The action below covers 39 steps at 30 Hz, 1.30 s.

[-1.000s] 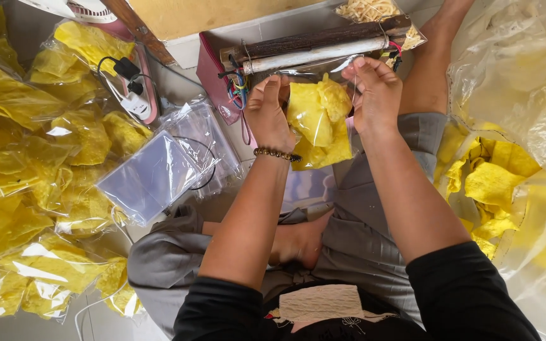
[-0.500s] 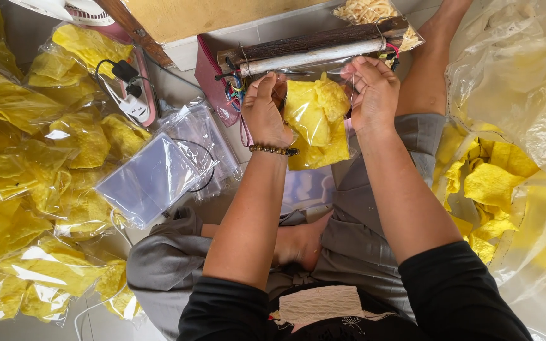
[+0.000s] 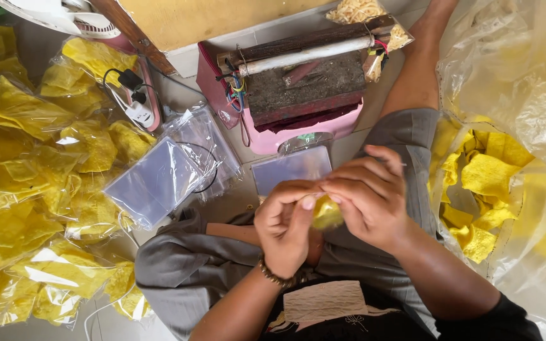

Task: Manually folding yellow food items and placing them into small plastic bags for packaging.

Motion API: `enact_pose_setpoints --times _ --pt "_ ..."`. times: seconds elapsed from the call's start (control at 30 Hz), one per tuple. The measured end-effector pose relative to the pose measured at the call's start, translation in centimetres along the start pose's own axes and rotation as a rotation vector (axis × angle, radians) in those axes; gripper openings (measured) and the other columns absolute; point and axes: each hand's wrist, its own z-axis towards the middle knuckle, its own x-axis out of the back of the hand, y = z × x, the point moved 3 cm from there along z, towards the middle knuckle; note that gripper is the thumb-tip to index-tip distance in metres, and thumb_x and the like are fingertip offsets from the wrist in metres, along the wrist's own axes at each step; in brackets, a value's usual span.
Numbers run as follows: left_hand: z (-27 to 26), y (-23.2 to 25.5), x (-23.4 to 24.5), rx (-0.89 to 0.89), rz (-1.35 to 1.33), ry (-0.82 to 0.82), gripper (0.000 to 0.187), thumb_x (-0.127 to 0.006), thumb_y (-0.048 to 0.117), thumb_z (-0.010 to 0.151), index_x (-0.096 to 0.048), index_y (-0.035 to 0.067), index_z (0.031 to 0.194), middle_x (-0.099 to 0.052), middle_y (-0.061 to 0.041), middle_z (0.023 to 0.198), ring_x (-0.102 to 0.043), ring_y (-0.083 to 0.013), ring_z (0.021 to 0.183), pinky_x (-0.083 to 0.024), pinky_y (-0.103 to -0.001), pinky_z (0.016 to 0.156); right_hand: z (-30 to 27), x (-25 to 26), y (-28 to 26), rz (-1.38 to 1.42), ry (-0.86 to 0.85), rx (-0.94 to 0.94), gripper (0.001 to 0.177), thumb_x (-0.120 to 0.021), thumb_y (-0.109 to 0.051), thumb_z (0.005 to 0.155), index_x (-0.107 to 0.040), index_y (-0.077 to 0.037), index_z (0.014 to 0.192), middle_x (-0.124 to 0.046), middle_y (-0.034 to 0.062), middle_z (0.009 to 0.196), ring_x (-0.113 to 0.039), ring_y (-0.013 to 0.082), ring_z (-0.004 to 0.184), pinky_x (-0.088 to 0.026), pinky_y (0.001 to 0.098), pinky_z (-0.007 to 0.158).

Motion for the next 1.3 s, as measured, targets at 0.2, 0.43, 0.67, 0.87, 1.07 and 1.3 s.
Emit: enact_pose_setpoints --times 0.2,0.43,0.67,0.87,1.07,1.3 --pt "-2.5 2.8 0.9 0.248 -0.175 0.034 0.023 -0.068 0.026 0.099 -0.066 0.004 0.092 -0.072 -0.015 0.093 -0.073 -0.0263 0.09 -0.06 -0.039 0.086 -3.8 4.5 0.6 -0.184 -0.023 0.039 0.019 -0.058 -0.02 0.101 -0.07 -0.014 0.087 -0.076 0.0019 0.092 -0.069 0.0169 0.085 -0.032 0.0434 0.111" --pt "-3.2 6.9 1.5 0.062 -0.413 0.142 0.022 -0.066 0.021 0.103 -0.061 0.001 0.108 -0.067 -0.018 0.107 -0.069 -0.0315 0.1 -0.061 -0.053 0.094 -12.0 3.9 1.3 0.665 -0.085 -0.468 0.056 -0.061 -0.039 0.098 -0.034 -0.006 0.135 -0.046 0.0141 0.139 -0.048 0.0272 0.133 -0.043 0.0411 0.115" --pt "-4.1 15.0 0.3 -0.113 -0.263 -0.267 0.026 -0.075 0.029 0.102 -0.07 0.004 0.105 -0.072 -0.02 0.112 -0.072 -0.0386 0.115 -0.06 -0.05 0.107 -4.3 3.9 -8.7 0.672 -0.155 -0.447 0.071 -0.056 -0.066 0.099 -0.058 0.0 0.124 -0.066 0.0134 0.116 -0.069 0.0241 0.099 -0.062 0.0366 0.079" --pt "-6.6 16.4 2.7 -0.211 0.028 -0.593 0.036 -0.047 0.016 0.111 -0.075 -0.002 0.098 -0.074 -0.006 0.112 -0.08 -0.0434 0.113 -0.057 -0.052 0.114 -6.0 4.6 -10.9 1.154 -0.192 -0.617 0.065 -0.065 -0.05 0.102 -0.056 0.007 0.131 -0.057 0.0258 0.132 -0.059 0.0404 0.118 -0.053 0.0506 0.094" --pt "-6.9 16.9 4.3 0.112 -0.095 -0.585 0.037 -0.046 0.034 0.113 -0.072 0.007 0.109 -0.074 -0.023 0.12 -0.071 -0.0259 0.122 -0.046 -0.047 0.127 -8.0 5.1 -11.8 1.614 -0.201 -0.825 0.061 -0.073 -0.033 0.105 -0.053 0.014 0.139 -0.048 0.0378 0.148 -0.048 0.0563 0.138 -0.043 0.0642 0.109" --pt "-5.9 4.8 17.5 0.352 0.193 0.26 0.012 -0.082 0.019 0.08 -0.07 0.018 0.081 -0.074 0.0 0.081 -0.068 -0.0106 0.073 -0.056 -0.029 0.068 -10.7 0.3 -4.8 0.84 -0.432 -0.48 0.09 -0.062 -0.037 0.1 -0.008 0.002 0.161 -0.027 0.0228 0.165 -0.031 0.0328 0.155 -0.03 0.048 0.126"
